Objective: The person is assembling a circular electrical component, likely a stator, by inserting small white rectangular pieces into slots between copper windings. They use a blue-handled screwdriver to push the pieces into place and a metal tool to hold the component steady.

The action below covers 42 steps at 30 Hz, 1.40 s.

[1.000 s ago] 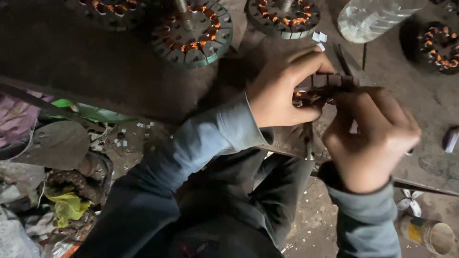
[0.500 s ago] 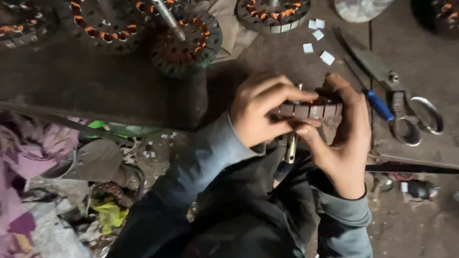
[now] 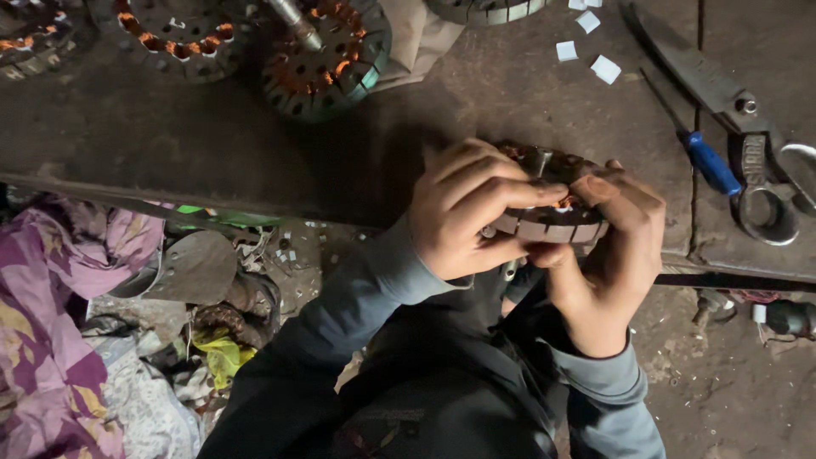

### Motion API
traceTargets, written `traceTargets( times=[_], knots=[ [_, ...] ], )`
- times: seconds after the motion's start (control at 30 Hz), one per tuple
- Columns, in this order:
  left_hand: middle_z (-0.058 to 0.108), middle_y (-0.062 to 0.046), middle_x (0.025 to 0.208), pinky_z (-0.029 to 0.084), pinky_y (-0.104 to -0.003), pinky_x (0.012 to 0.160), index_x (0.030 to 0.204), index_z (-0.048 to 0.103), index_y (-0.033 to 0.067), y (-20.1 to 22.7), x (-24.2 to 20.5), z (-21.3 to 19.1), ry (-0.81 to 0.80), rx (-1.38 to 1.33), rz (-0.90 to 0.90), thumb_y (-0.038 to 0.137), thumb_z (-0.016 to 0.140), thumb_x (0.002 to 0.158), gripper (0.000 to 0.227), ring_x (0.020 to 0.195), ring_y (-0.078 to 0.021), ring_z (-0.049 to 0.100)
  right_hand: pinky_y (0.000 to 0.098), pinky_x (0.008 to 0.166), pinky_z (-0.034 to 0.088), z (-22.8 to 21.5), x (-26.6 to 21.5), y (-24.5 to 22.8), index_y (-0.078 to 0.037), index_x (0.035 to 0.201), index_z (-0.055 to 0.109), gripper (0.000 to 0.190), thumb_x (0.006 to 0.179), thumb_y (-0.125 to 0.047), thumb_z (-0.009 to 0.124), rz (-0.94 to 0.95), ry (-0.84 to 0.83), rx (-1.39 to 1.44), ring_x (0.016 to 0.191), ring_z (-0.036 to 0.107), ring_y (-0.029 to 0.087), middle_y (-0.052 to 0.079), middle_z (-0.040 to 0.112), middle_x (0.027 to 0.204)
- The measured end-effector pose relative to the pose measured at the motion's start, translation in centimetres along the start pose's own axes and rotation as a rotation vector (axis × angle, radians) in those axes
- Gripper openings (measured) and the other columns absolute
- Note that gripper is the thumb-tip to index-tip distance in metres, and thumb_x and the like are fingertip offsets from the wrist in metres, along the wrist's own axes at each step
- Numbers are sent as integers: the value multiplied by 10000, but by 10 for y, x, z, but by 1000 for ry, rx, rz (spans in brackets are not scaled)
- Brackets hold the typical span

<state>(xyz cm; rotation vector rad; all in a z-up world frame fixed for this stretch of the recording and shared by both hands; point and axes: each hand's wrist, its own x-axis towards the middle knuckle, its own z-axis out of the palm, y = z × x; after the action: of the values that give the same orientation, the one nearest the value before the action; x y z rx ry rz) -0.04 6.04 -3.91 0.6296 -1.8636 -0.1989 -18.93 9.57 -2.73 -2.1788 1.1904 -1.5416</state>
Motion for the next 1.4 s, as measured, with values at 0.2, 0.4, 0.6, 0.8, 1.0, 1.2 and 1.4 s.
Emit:
traceTargets(
  times=[0.2,0.4,0.6,0.8,1.0,1.2,1.4],
  knots=[
    [639,-5,1057,514,-382,901,1230,674,154,-3,4,-3,-28,112,31,256,889,810,482,959,-212,631,399,1054,509,-34,20,19,-26,1273,578,324,1057,-258,646,134,118,98,1218,609,295,116,610,1277],
    [713,18,1141,609,-233,791,1306,639,123,-44,41,-8,-34,-185,-23,224,848,1003,382,916,-34,692,512,880,443,-73,24,50,2,1229,678,351,908,-88,787,-40,-116,-932,1059,544,442,218,605,1132],
    [713,-51,1112,567,-277,858,1254,642,46,-35,50,-31,15,-179,-194,155,851,934,397,1017,-140,719,431,926,438,-90,27,64,-5,1231,609,265,1010,-94,724,123,-75,-689,1035,560,358,162,606,1092],
    [705,-59,1241,577,-319,1032,1275,646,60,-39,44,-28,-7,-290,-186,171,896,895,468,1102,-171,709,390,915,452,-71,36,25,0,1255,593,260,1052,-125,697,258,216,-18,1010,571,301,131,613,1091],
    [710,-27,1207,557,-294,957,1251,660,83,-46,43,-25,-21,-276,-135,203,936,857,496,1057,-171,702,361,895,463,-62,52,4,4,1258,596,233,1082,-127,676,225,218,120,981,572,260,110,615,1077],
    [727,-18,1142,576,-284,871,1234,659,96,-51,43,-23,30,-226,-153,204,911,888,441,958,-143,727,331,876,474,-60,60,-3,7,1261,599,209,1112,-129,654,207,216,159,952,574,220,89,617,1062],
    [690,-21,1094,567,-267,810,1189,649,72,-42,41,-36,98,-242,-244,174,875,921,365,903,-125,707,301,857,485,-63,70,-7,11,1263,602,190,1142,-131,632,171,215,221,923,576,179,68,620,1047]
  ],
)
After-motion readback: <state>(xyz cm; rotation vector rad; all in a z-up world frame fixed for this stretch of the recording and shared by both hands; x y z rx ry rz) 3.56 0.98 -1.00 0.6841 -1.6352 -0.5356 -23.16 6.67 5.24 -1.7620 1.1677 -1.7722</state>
